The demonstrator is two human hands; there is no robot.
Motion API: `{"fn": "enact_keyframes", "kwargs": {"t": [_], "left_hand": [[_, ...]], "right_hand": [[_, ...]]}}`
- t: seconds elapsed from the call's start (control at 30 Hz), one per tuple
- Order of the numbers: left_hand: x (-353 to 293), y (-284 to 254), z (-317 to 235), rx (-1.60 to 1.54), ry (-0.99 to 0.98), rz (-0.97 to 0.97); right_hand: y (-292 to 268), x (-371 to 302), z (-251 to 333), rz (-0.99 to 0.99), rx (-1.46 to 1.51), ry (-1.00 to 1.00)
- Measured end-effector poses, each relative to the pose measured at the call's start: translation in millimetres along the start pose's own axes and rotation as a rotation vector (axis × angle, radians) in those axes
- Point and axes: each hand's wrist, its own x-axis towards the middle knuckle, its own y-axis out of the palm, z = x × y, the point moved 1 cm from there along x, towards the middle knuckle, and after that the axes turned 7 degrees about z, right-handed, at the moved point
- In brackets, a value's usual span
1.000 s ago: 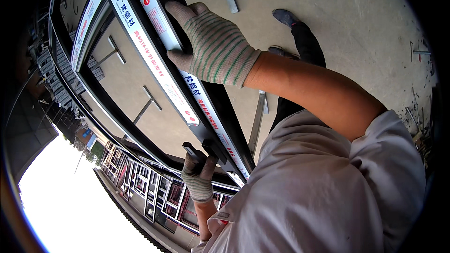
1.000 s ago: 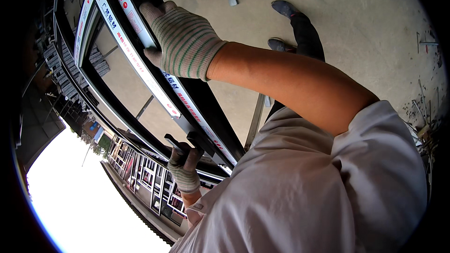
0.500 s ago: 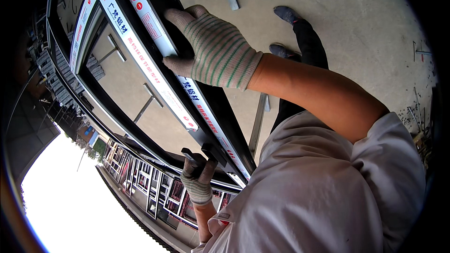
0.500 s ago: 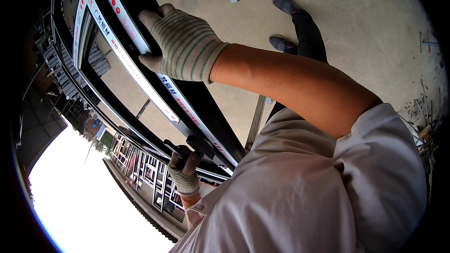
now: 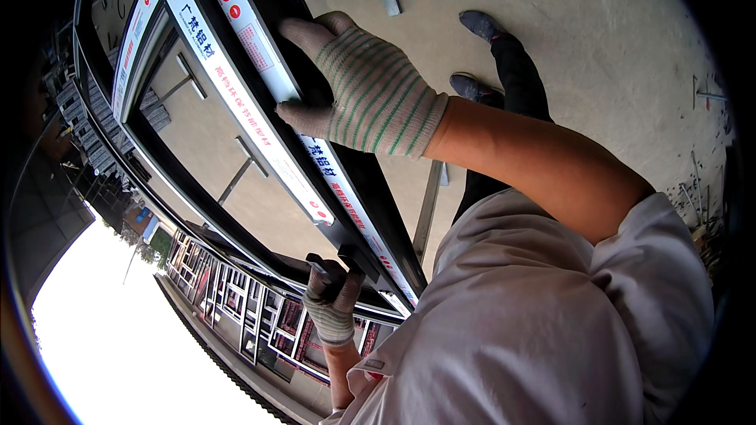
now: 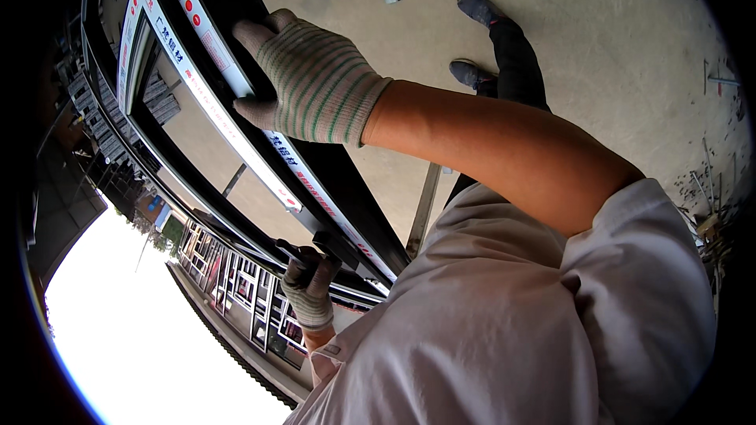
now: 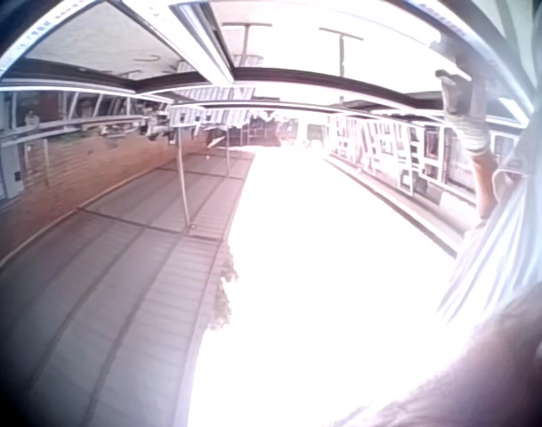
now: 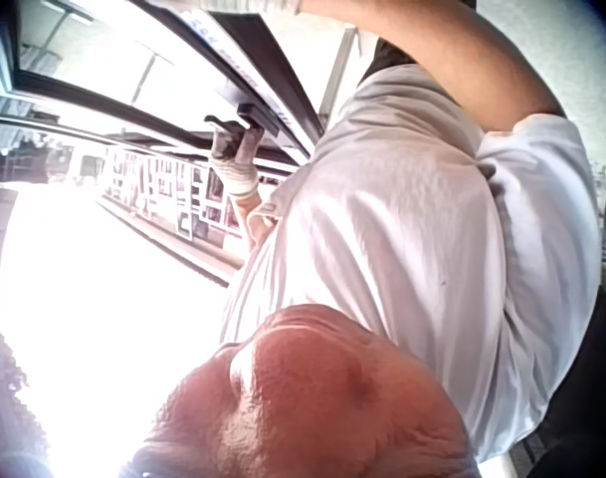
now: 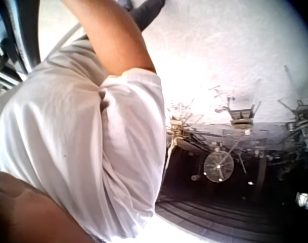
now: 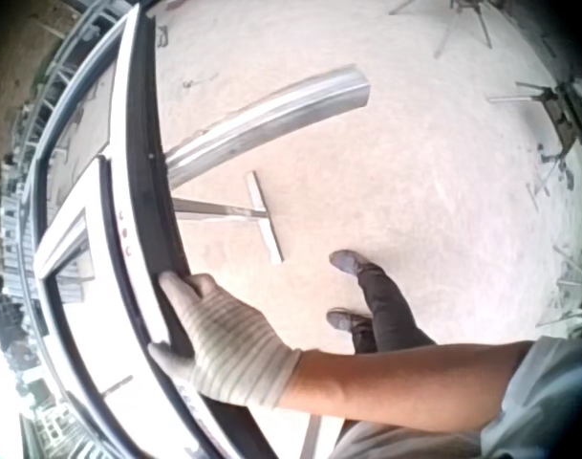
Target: The person assembles a window frame by inserting metal corner connectors into the frame joints and tapping them into place with a small hammer. The person repeatedly lifts and repositions the frame to access different corners, then walks to a nearby stack of materials to retrieve additional connectors before returning to continue assembly.
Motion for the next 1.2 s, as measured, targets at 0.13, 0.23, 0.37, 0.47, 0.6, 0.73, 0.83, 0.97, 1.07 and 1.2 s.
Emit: {"fn": "enact_keyframes", "kwargs": {"t": [0.13,0.23,0.37,0.47,0.6,0.73,0.83,0.97,1.07,1.2], "left_hand": [[1.1,3.7,-3.5,0.030,0.021,0.000],[1.9,2.5,-1.9,0.004,0.043,0.027],[-4.9,-0.1,-9.4,-0.007,0.170,-0.084],[-11.0,-5.4,-15.6,-0.019,0.223,-0.375],[-21.7,2.9,-52.3,-0.291,0.379,-0.527],[-37.6,27.5,-80.6,-0.461,0.570,-0.548],[-50.0,41.3,-86.9,-0.509,0.608,-0.575],[-53.6,42.1,-86.8,-0.576,0.694,-0.653],[-68.0,41.0,-63.7,-0.640,0.634,-0.759],[-96.8,40.8,-25.7,-0.640,0.570,-0.907]], "right_hand": [[-2.7,-1.2,2.5,-0.010,-0.027,-0.009],[-8.3,-4.5,3.2,0.039,-0.052,0.023],[-30.2,-11.8,11.1,0.047,-0.109,-0.092],[-52.3,-19.1,27.6,0.079,-0.146,-0.208],[-69.5,-24.5,92.3,0.316,-0.161,-0.416],[-40.7,-36.0,151.5,0.723,0.050,-0.490],[-16.2,-45.7,176.8,0.955,0.148,-0.488],[5.7,-51.1,195.0,1.161,0.156,-0.462],[14.6,-55.3,201.9,1.187,0.015,-0.633],[27.3,-59.8,187.0,1.250,-0.350,-0.972]]}}
